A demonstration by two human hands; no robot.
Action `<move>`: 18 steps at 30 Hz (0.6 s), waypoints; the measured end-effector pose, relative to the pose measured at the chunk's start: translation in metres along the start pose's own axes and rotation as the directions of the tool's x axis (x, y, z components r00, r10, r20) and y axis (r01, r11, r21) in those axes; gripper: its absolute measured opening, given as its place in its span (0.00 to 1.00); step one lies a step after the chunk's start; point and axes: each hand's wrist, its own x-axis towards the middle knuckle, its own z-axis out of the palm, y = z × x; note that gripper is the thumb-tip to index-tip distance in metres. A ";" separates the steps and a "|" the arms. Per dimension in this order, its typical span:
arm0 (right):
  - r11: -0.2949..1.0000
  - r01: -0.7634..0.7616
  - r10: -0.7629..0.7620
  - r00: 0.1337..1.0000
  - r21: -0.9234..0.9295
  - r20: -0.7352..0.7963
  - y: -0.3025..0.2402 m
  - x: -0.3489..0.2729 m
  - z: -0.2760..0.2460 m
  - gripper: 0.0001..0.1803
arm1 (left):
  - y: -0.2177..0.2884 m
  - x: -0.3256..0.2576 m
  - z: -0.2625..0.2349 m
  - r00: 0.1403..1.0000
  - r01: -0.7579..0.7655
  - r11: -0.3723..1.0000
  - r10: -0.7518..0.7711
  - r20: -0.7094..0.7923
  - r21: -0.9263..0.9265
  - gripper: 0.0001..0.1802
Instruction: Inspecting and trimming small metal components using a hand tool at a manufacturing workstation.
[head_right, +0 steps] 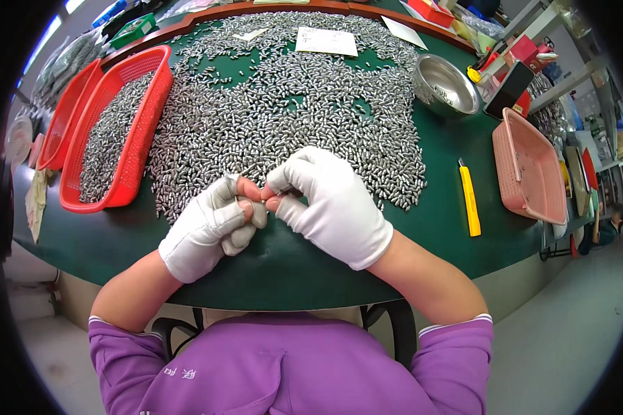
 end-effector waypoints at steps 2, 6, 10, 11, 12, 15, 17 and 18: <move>0.997 -0.032 0.029 0.999 0.071 0.031 -0.002 -0.001 0.001 0.07 | 0.001 0.000 0.003 1.000 0.027 0.999 -0.027 0.005 0.018 0.13; 0.983 -0.072 0.060 0.995 0.170 0.078 -0.001 -0.001 0.003 0.07 | -0.001 0.000 0.002 0.998 0.047 0.997 -0.049 0.035 0.057 0.12; 0.990 0.044 -0.039 0.998 0.131 -0.040 0.000 -0.001 0.004 0.09 | -0.002 0.001 0.001 0.999 0.033 0.998 -0.035 0.027 0.054 0.12; 0.990 0.046 -0.040 0.998 0.132 -0.041 0.000 0.000 0.004 0.09 | -0.002 0.001 0.001 0.999 0.033 0.998 -0.034 0.026 0.055 0.12; 0.986 0.140 -0.136 0.989 0.086 -0.052 0.001 0.002 0.003 0.10 | -0.001 0.000 0.001 0.999 0.033 0.998 -0.034 0.021 0.054 0.12; 0.966 0.259 -0.258 0.966 0.021 -0.030 0.003 0.006 0.000 0.11 | -0.002 0.000 0.000 0.999 0.031 0.999 -0.032 0.017 0.039 0.11; 0.959 0.285 -0.285 0.959 0.003 -0.001 0.002 0.008 -0.001 0.12 | -0.003 0.000 -0.001 0.999 0.030 0.999 -0.030 0.021 0.025 0.11; 0.952 0.306 -0.306 0.952 -0.025 -0.009 0.002 0.008 -0.001 0.12 | -0.003 0.000 -0.001 0.999 0.023 1.000 -0.023 0.024 0.014 0.11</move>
